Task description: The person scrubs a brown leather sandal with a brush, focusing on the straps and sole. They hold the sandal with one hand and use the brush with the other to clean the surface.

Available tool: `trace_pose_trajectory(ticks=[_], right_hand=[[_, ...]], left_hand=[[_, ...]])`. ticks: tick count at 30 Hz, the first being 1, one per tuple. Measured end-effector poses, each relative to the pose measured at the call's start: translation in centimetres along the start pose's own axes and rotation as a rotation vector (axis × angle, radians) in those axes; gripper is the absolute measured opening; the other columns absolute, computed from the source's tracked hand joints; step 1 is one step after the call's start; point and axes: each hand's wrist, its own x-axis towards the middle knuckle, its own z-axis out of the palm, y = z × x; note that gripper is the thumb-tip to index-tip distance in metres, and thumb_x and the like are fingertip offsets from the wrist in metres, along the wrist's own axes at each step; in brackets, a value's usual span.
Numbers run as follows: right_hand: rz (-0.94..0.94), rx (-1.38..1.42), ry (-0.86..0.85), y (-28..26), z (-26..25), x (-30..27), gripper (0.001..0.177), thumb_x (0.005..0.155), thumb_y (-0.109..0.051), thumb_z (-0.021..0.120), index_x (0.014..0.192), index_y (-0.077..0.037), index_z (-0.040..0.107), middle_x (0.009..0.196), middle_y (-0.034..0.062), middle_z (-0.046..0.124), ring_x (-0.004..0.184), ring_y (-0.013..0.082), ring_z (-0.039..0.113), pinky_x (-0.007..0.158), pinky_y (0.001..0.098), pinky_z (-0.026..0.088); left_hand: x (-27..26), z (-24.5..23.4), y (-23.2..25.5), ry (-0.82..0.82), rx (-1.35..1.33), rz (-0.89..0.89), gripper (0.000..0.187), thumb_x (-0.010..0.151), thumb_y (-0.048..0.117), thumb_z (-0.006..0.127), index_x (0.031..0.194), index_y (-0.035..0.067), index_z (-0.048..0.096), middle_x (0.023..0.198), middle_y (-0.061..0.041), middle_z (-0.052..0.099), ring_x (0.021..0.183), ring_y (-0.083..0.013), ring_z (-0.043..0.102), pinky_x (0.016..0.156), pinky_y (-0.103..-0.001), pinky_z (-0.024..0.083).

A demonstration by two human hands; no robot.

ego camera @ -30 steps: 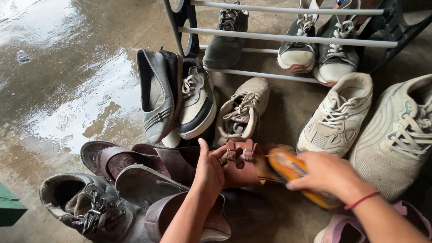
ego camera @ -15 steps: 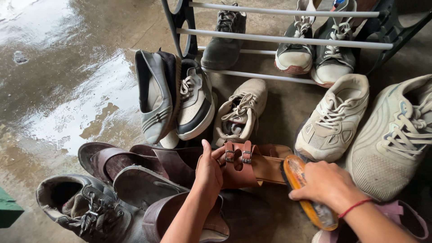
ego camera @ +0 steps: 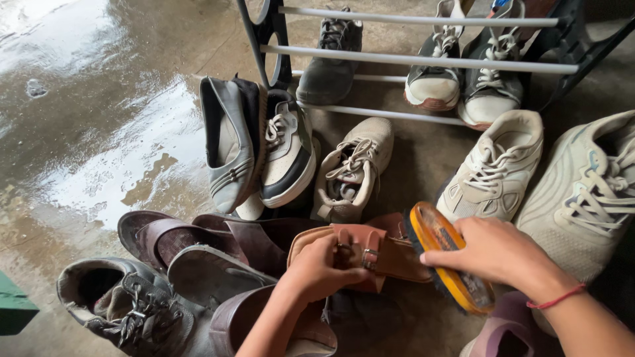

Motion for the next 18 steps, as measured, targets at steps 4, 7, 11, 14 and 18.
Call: trace_pose_trajectory(ticks=[4, 7, 11, 14, 18], right_hand=[[-0.043, 0.231, 0.256, 0.3, -0.9, -1.1, 0.067, 0.068, -0.062, 0.078, 0.112, -0.011, 0.073, 0.096, 0.0155, 0.079, 0.093, 0.0315, 0.077, 0.086, 0.0422, 0.058], [-0.325, 0.393, 0.559, 0.1, -0.8, -1.4, 0.070, 0.072, -0.053, 0.077, 0.127, -0.010, 0.066, 0.105, 0.0164, 0.077, 0.096, 0.0322, 0.075, 0.085, 0.0425, 0.056], [-0.627, 0.386, 0.749, -0.2, -0.9, -1.9, 0.077, 0.076, -0.044, 0.079, 0.140, -0.006, 0.058, 0.115, 0.0196, 0.071, 0.102, 0.0337, 0.071, 0.089, 0.0429, 0.054], [-0.630, 0.250, 0.406, -0.4, -0.3, -2.5, 0.083, 0.068, -0.041, 0.083, 0.146, -0.023, 0.061, 0.107, 0.0048, 0.071, 0.101, 0.0210, 0.072, 0.093, 0.0353, 0.057], [-1.035, 0.126, 0.377, -0.1, 1.4, -1.5, 0.076, 0.061, -0.025, 0.085, 0.134, -0.016, 0.066, 0.118, 0.0054, 0.068, 0.110, 0.0250, 0.064, 0.098, 0.0386, 0.050]], left_hand=[[-0.6, -1.2, 1.5, -0.050, -0.245, -0.194, 0.030, 0.078, 0.025, 0.082, 0.098, 0.005, 0.073, 0.084, -0.006, 0.077, 0.074, -0.0138, 0.072, 0.066, -0.031, 0.057], [-1.2, -3.3, 1.7, -0.140, -0.436, -0.235, 0.031, 0.083, 0.027, 0.080, 0.104, 0.004, 0.077, 0.080, -0.006, 0.071, 0.069, -0.0134, 0.065, 0.059, -0.029, 0.054], [-0.2, -2.2, 0.0, -0.182, -0.556, -0.402, 0.039, 0.093, 0.031, 0.076, 0.107, -0.005, 0.074, 0.083, -0.006, 0.064, 0.070, -0.0129, 0.060, 0.063, -0.028, 0.054], [0.8, -2.2, -1.9, -0.312, -0.795, -0.382, 0.032, 0.096, 0.023, 0.069, 0.113, -0.005, 0.070, 0.098, -0.011, 0.079, 0.085, -0.0127, 0.075, 0.078, -0.027, 0.061], [1.4, -2.5, -3.1, -0.322, -0.921, -0.374, 0.027, 0.098, 0.016, 0.062, 0.114, -0.004, 0.071, 0.106, -0.010, 0.079, 0.090, -0.0135, 0.074, 0.083, -0.027, 0.060]])
